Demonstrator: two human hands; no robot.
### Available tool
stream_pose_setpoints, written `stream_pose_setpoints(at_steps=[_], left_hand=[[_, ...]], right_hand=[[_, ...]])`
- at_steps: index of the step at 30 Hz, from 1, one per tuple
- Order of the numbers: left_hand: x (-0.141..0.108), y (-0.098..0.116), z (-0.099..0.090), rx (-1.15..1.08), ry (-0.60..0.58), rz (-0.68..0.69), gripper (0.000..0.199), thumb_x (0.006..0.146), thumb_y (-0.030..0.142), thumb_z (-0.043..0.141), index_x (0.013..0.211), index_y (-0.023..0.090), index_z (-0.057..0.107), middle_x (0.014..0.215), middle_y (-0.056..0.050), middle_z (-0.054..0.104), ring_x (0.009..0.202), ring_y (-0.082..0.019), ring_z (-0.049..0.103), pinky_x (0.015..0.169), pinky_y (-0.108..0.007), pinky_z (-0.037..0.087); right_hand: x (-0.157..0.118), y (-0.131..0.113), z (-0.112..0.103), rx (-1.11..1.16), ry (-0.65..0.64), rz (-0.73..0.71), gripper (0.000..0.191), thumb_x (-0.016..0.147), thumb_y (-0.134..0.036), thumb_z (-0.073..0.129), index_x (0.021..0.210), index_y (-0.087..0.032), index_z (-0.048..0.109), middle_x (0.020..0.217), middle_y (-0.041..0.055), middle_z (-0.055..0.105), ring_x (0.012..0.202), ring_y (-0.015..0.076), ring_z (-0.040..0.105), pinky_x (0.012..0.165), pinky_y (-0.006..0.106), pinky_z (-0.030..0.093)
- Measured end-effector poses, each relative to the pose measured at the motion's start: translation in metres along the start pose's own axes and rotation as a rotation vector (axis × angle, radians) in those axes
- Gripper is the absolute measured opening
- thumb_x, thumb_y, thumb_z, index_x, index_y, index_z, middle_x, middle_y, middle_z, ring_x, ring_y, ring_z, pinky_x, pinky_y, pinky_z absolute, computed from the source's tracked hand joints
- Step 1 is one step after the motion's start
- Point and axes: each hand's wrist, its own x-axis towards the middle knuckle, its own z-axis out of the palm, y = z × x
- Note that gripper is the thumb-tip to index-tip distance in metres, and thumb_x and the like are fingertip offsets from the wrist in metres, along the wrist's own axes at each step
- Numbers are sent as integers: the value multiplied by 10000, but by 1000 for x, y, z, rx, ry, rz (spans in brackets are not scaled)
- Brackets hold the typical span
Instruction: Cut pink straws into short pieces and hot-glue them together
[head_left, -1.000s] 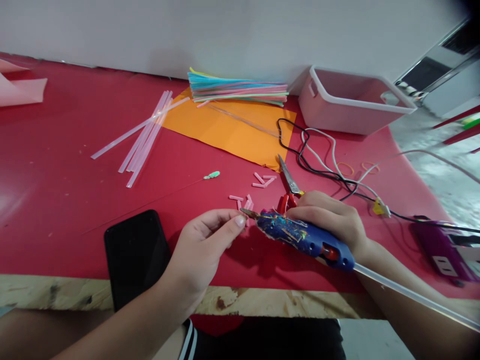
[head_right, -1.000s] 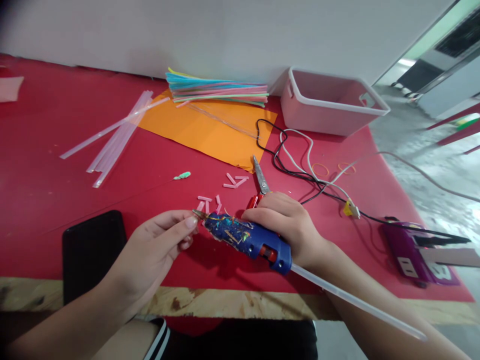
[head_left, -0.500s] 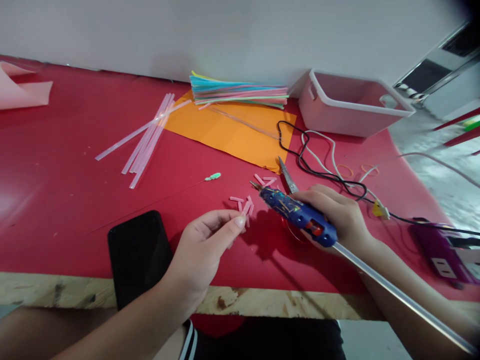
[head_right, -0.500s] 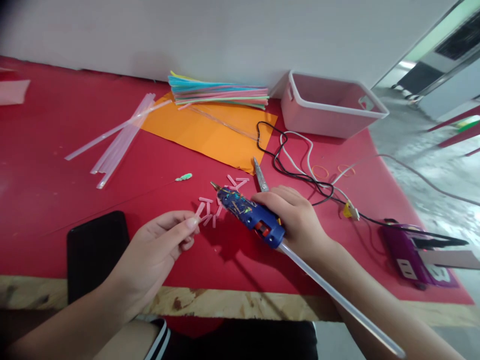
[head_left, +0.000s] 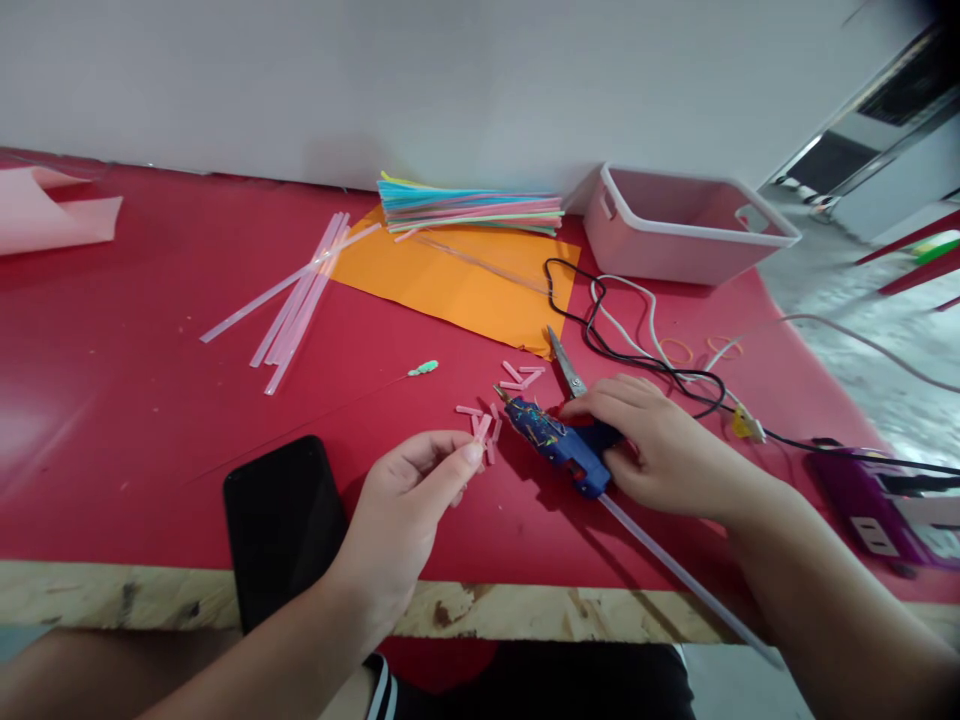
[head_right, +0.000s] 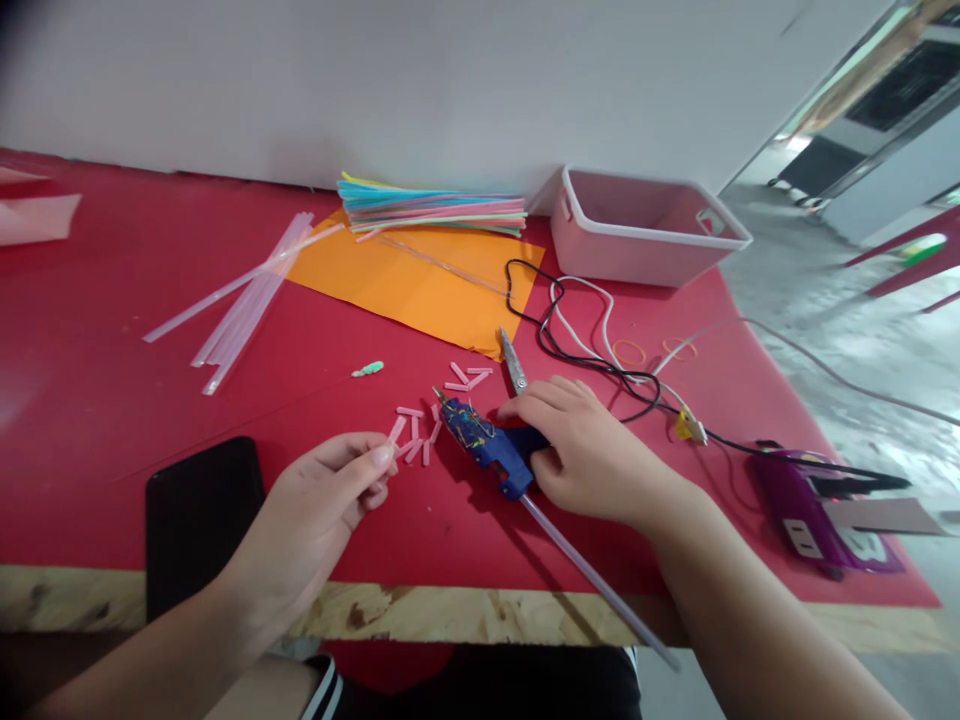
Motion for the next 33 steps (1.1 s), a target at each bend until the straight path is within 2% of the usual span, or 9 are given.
stream_pose_setpoints(at_steps=[4, 6, 10, 14, 17, 21, 25, 28, 33], left_hand=[[0, 0, 1, 15, 1, 6, 147, 808, 350, 830, 798, 211, 780, 717, 34, 647, 657, -82, 475, 649, -209, 405], [0, 0, 1, 20, 0, 12, 146, 800, 345, 835, 791, 210, 780, 722, 33, 659, 651, -76, 484, 642, -199, 411], [1, -1, 2, 78, -26, 60, 116, 809, 312, 814, 775, 209, 771, 688, 44, 652, 626, -65, 492, 647, -182, 432], [-3, -5, 2, 227, -82, 114, 113, 837, 307, 766, 794, 202, 757, 737, 21, 689, 679, -88, 572, 671, -193, 472], [-6, -10, 1, 417, -146, 246, 115, 865, 299, 719, 813, 203, 758, 746, 5, 695, 680, -113, 607, 634, -210, 483], [-9, -10, 3, 648, -211, 505, 96, 889, 207, 678, 853, 200, 767, 807, -12, 745, 700, -121, 667, 631, -207, 508], [-13, 0, 5, 768, -220, 715, 103, 868, 127, 692, 819, 178, 766, 756, -8, 751, 687, -110, 678, 636, -183, 513], [-16, 7, 5, 824, -231, 846, 100, 860, 97, 702, 819, 163, 766, 741, -6, 748, 688, -107, 675, 683, -185, 523], [-15, 6, 1, 866, -262, 959, 87, 872, 90, 710, 845, 155, 763, 751, -6, 745, 691, -105, 649, 708, -191, 518]], right_hand=[[-1, 2, -6, -3, -28, 13, 495, 657, -45, 510, 1099, -211, 661, 1052, 81, 696, 1023, 292, 624, 943, 479, 481], [0, 2, -7, -57, 8, 19, 493, 659, -57, 523, 1103, -212, 672, 1032, 84, 688, 1003, 299, 605, 931, 490, 474], [2, -6, -4, -184, 239, -6, 344, 716, -76, 550, 1013, -190, 680, 903, 83, 674, 856, 273, 586, 822, 449, 487], [3, -27, 1, -38, 482, -117, 201, 821, -63, 610, 969, -189, 660, 846, 61, 671, 768, 214, 593, 761, 394, 491], [4, -44, 6, 166, 443, -220, 194, 847, -106, 672, 1029, -172, 670, 903, 75, 688, 845, 212, 626, 810, 392, 506], [6, -54, 14, 280, 368, -244, 230, 845, -245, 762, 1046, -155, 698, 974, 89, 676, 914, 217, 615, 861, 409, 495], [6, -54, 16, 334, 310, -266, 95, 874, -208, 745, 951, -172, 704, 940, 65, 643, 917, 198, 585, 894, 403, 487], [5, -53, 15, 368, 294, -281, 70, 886, -163, 724, 950, -180, 701, 931, 58, 642, 942, 200, 578, 936, 420, 491], [4, -52, 13, 390, 286, -294, 57, 873, -142, 726, 916, -179, 720, 918, 56, 637, 936, 200, 573, 954, 431, 488]])
